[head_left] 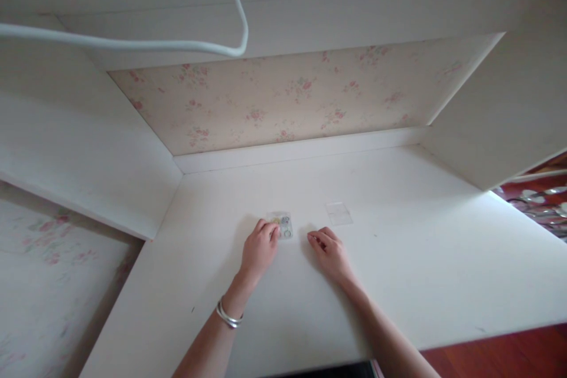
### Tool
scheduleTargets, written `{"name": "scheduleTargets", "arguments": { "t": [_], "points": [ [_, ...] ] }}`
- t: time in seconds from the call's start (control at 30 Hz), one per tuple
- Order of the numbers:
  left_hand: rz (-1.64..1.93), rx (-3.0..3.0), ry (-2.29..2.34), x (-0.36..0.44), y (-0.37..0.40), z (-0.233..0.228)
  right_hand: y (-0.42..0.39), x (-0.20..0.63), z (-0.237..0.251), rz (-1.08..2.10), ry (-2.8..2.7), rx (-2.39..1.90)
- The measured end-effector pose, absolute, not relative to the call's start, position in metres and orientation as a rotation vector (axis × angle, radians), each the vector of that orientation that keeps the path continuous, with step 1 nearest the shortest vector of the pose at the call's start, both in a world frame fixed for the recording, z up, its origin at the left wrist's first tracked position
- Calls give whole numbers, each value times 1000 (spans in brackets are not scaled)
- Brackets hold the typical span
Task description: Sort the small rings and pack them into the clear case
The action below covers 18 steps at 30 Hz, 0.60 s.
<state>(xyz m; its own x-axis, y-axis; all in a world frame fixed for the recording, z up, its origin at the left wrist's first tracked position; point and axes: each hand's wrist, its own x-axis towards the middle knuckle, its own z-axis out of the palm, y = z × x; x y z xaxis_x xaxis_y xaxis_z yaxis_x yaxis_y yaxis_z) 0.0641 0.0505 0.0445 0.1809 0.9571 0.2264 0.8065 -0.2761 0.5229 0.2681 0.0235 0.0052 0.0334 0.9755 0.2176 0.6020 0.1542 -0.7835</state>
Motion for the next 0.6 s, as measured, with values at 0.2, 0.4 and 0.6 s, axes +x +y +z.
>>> {"name": "scheduleTargets", "arguments": {
  "t": [0.2, 0.4, 0.6],
  "points": [
    [952, 1885, 1682, 43, 50, 27, 24, 266, 5, 604, -1658, -1560],
    [871, 1835, 1655, 42, 47, 17, 39, 279, 16, 399, -1729, -1737],
    [820, 1886, 1656, 42, 44, 19, 64, 306, 30, -16, -1775, -2203]
  ]
}}
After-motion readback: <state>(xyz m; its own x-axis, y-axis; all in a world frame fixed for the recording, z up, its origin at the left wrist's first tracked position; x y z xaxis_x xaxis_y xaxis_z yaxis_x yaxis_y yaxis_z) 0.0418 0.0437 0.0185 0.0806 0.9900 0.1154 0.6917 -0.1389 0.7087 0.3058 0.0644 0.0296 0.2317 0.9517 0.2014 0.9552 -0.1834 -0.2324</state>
